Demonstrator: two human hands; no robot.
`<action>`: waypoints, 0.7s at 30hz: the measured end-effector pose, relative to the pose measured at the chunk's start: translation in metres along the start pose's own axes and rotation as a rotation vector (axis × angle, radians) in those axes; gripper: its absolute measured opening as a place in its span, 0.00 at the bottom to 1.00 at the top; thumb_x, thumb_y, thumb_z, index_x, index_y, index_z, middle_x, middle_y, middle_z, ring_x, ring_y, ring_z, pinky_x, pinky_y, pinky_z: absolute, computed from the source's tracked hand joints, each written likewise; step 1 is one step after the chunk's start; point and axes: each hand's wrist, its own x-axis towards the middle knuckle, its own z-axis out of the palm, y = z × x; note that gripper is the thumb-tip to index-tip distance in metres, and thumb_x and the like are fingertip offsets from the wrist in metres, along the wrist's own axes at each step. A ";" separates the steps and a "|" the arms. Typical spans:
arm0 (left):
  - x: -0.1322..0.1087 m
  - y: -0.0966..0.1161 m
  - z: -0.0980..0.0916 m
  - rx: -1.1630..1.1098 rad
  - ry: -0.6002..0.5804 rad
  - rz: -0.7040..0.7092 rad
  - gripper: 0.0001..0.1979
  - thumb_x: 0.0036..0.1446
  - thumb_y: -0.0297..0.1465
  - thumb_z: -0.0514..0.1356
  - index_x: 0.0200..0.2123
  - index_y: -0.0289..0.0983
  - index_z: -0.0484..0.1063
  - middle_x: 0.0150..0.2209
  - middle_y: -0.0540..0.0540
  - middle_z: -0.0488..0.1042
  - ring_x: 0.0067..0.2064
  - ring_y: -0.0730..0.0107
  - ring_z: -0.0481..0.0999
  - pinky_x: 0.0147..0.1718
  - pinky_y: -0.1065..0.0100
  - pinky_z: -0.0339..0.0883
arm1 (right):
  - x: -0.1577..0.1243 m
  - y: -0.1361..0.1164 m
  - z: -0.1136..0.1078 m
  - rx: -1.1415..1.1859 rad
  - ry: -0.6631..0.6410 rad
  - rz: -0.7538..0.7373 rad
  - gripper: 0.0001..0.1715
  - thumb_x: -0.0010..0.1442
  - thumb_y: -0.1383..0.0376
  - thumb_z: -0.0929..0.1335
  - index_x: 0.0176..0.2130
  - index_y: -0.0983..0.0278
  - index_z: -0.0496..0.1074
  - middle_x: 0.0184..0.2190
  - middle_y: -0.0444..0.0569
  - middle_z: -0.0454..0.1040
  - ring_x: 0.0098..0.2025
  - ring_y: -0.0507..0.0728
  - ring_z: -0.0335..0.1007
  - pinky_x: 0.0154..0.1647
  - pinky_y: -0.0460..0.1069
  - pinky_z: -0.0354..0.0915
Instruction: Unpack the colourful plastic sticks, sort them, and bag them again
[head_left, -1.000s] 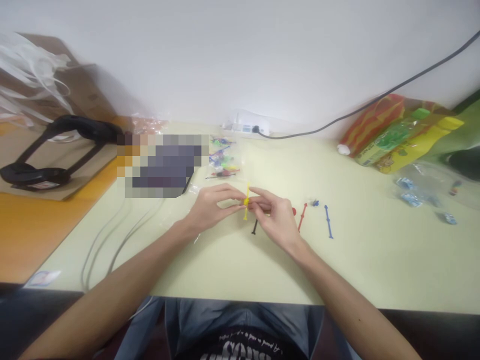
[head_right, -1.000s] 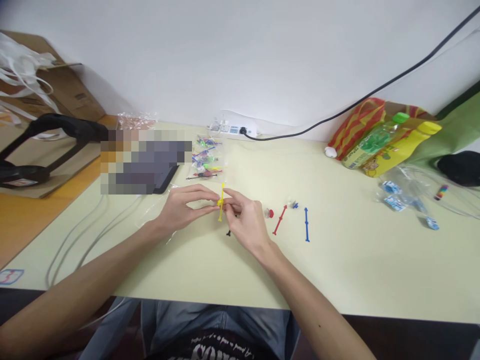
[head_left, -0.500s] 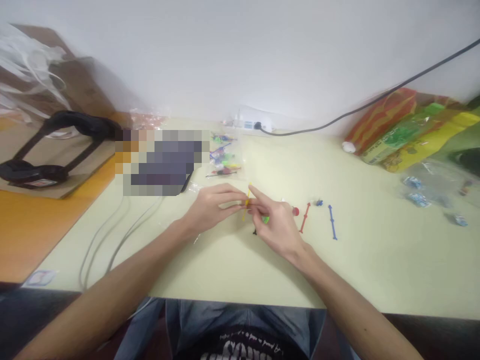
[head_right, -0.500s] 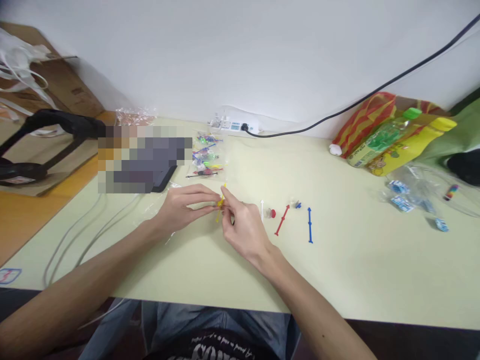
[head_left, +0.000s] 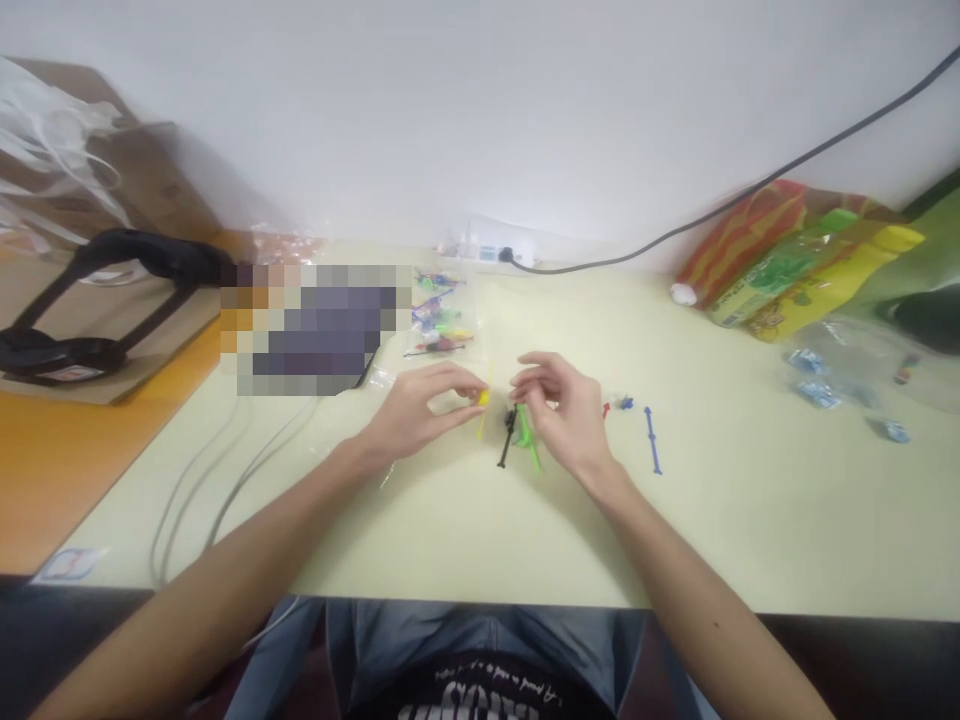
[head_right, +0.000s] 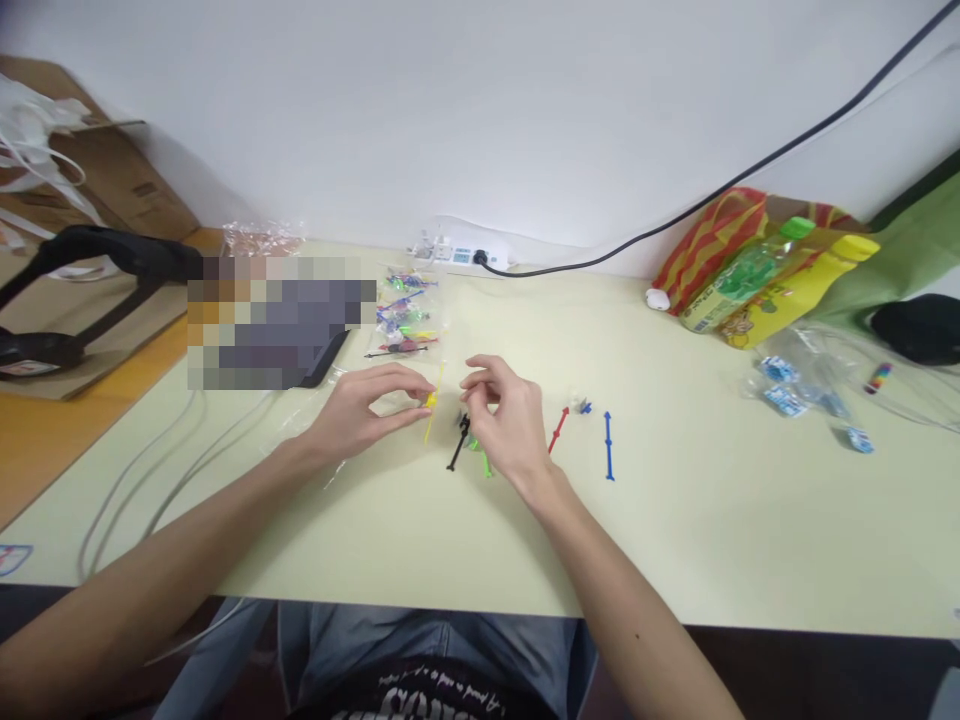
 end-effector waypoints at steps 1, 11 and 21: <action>0.000 -0.002 -0.001 0.007 -0.046 0.008 0.10 0.64 0.36 0.64 0.46 0.40 0.79 0.43 0.44 0.81 0.42 0.67 0.80 0.45 0.66 0.73 | 0.001 0.001 -0.004 -0.092 0.015 -0.051 0.18 0.61 0.72 0.63 0.49 0.61 0.73 0.38 0.47 0.81 0.36 0.55 0.78 0.43 0.52 0.73; -0.001 -0.015 -0.016 0.213 -0.375 0.030 0.09 0.64 0.38 0.65 0.45 0.43 0.79 0.43 0.48 0.81 0.47 0.62 0.78 0.52 0.60 0.64 | 0.004 0.006 -0.021 -0.606 -0.291 -0.225 0.08 0.67 0.66 0.66 0.37 0.62 0.76 0.35 0.50 0.80 0.42 0.61 0.68 0.48 0.57 0.59; -0.001 -0.012 -0.021 0.182 -0.425 0.019 0.09 0.63 0.40 0.64 0.43 0.44 0.80 0.44 0.48 0.81 0.47 0.62 0.77 0.54 0.60 0.63 | 0.000 0.002 -0.020 -0.693 -0.469 -0.248 0.09 0.67 0.60 0.69 0.43 0.63 0.76 0.38 0.51 0.78 0.46 0.62 0.66 0.47 0.56 0.56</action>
